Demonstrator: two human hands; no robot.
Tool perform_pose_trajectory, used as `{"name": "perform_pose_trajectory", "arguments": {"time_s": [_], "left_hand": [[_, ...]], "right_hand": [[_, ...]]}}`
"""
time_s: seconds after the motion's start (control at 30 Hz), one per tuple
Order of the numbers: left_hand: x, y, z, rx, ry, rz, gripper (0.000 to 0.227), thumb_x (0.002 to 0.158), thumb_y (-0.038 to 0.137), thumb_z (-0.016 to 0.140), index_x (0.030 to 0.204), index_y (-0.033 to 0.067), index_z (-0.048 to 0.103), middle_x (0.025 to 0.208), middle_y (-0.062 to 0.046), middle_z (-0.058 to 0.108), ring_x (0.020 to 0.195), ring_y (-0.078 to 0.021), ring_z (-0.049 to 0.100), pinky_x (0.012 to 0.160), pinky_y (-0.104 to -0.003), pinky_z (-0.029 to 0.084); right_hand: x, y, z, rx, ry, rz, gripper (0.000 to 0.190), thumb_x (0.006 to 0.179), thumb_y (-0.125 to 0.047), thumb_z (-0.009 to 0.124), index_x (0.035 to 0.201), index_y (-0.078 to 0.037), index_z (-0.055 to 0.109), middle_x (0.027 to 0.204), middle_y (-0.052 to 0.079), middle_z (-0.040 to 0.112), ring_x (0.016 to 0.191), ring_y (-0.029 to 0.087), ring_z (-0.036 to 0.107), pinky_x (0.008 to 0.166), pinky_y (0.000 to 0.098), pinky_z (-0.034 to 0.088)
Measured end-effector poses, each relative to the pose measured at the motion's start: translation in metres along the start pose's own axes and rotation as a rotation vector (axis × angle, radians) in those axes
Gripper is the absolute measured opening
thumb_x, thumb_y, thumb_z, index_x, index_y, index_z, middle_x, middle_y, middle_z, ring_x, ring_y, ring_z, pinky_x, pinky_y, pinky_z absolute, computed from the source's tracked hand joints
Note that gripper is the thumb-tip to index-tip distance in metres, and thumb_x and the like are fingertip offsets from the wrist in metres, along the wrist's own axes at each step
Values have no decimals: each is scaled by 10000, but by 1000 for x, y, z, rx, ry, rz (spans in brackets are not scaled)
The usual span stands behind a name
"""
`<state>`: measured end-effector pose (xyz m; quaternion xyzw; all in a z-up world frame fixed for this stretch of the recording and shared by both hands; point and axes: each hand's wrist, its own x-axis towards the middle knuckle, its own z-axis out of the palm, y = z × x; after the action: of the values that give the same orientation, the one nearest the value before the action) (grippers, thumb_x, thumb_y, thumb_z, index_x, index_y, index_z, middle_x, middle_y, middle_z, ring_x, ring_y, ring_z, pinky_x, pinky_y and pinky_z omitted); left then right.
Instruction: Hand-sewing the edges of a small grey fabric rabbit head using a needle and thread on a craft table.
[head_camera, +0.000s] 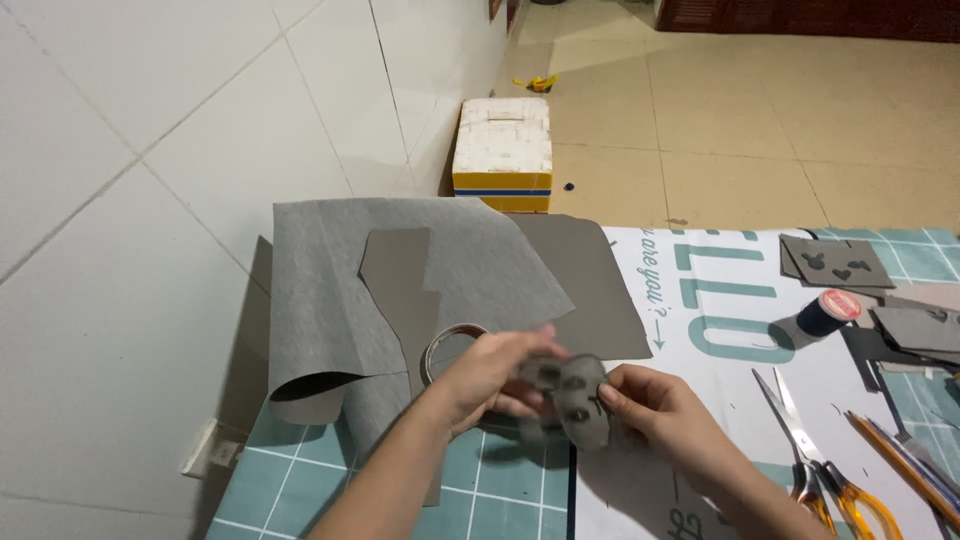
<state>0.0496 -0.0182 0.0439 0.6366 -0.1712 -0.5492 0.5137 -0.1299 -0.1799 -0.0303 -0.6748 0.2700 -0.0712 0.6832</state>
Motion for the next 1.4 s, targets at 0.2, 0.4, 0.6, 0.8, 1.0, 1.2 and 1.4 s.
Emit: {"name": "perform_pose_trajectory", "arguments": {"time_s": [0.2,0.4,0.6,0.8,1.0,1.2,1.4], "left_hand": [[1,-10,2,86,-115,19,370,838,167,796,1162,16,701,932,-153,767,699,-216,733,598,-237,609],[-2,-3,4,-7,-91,69,523,814,79,719,1327,144,639,1235,-208,640,916,-306,741,637,-296,655],[6,-11,9,-161,-99,12,362,896,60,601,1258,40,618,1153,-237,655,929,-323,700,655,-350,655],[15,-24,10,-118,-47,120,248,912,113,745,1146,64,679,949,-110,755,749,-179,715,595,-275,581],[11,-18,13,-90,-34,77,212,969,248,681,1105,90,722,910,-39,724,716,-119,654,526,-218,468],[-2,-3,20,-2,36,34,198,1003,182,631,1152,85,720,966,-74,765,855,-162,722,633,-256,528],[-7,4,22,75,54,-35,277,1006,193,553,1194,133,747,992,-52,762,902,-160,700,758,-317,507]], "right_hand": [[-4,-19,2,-4,56,115,326,933,-122,733,1238,-12,768,695,61,507,627,154,500,559,274,349],[-2,-33,-2,585,234,156,538,956,-58,568,1480,-60,449,942,182,501,678,172,351,653,340,302],[-7,-43,-9,468,148,201,386,998,22,484,1381,59,518,1158,324,704,877,278,523,674,354,308],[-3,-30,-25,400,111,32,180,1016,-15,512,1134,78,611,1219,373,768,793,307,545,793,395,456],[-15,-52,-15,265,268,51,219,1042,-113,567,1148,58,654,950,242,688,842,302,589,715,390,445],[-13,-40,-4,101,176,52,187,1029,-143,564,979,11,658,946,147,682,791,263,615,654,365,447],[-11,-34,-4,49,192,-19,219,994,-137,612,1058,33,734,954,140,732,857,221,652,692,356,495]]}}
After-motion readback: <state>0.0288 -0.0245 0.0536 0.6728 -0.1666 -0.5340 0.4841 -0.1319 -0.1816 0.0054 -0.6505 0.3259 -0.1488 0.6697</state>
